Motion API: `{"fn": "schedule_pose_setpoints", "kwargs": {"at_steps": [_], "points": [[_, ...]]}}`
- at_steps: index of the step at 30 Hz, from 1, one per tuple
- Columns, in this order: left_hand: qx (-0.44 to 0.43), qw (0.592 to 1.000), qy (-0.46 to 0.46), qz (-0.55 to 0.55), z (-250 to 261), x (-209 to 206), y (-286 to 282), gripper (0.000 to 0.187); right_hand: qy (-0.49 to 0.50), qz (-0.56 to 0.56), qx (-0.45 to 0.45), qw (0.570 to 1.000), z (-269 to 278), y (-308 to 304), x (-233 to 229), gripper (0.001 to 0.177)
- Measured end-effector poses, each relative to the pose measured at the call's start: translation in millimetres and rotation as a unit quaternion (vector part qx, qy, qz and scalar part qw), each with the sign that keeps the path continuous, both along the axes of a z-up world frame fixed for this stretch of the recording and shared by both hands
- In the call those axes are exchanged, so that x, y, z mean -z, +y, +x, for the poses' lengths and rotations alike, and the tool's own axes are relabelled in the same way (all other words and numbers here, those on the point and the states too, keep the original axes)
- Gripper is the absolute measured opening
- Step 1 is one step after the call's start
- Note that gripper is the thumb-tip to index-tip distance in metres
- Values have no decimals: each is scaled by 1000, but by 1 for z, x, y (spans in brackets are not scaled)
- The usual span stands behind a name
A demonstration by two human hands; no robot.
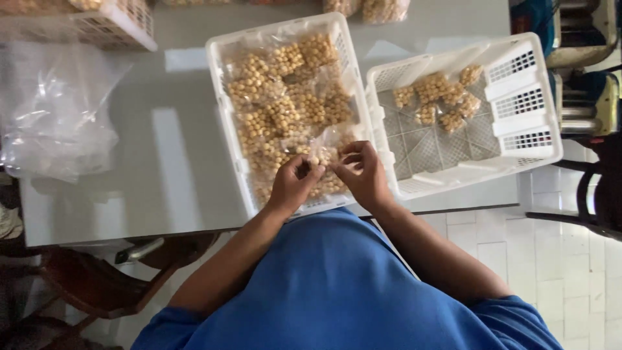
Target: The person organizes and sorts small plastic bags containing food items by picking them up from the table and moving them between two white plastic crates by hand.
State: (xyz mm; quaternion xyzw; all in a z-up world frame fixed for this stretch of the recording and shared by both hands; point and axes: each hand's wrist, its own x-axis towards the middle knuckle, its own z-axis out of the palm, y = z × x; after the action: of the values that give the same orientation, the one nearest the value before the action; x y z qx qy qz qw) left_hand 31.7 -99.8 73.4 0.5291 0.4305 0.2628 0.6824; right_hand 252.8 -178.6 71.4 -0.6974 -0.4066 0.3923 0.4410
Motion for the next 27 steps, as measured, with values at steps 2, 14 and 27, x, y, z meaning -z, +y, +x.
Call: {"fn": "schedule_pose_setpoints", "kwargs": {"at_steps": [2, 14, 27], "points": [[-27, 1000, 12, 3, -19, -9, 0, 27, -89, 19, -1, 996, -23, 2, -17, 53], [4, 950, 134, 282, -88, -23, 7, 37, 142, -63, -10, 988, -85, 44, -3, 28], [-3, 970, 224, 98, -101, -20, 44, 62, 103, -42, -8, 994, -89, 62, 9, 47]]}}
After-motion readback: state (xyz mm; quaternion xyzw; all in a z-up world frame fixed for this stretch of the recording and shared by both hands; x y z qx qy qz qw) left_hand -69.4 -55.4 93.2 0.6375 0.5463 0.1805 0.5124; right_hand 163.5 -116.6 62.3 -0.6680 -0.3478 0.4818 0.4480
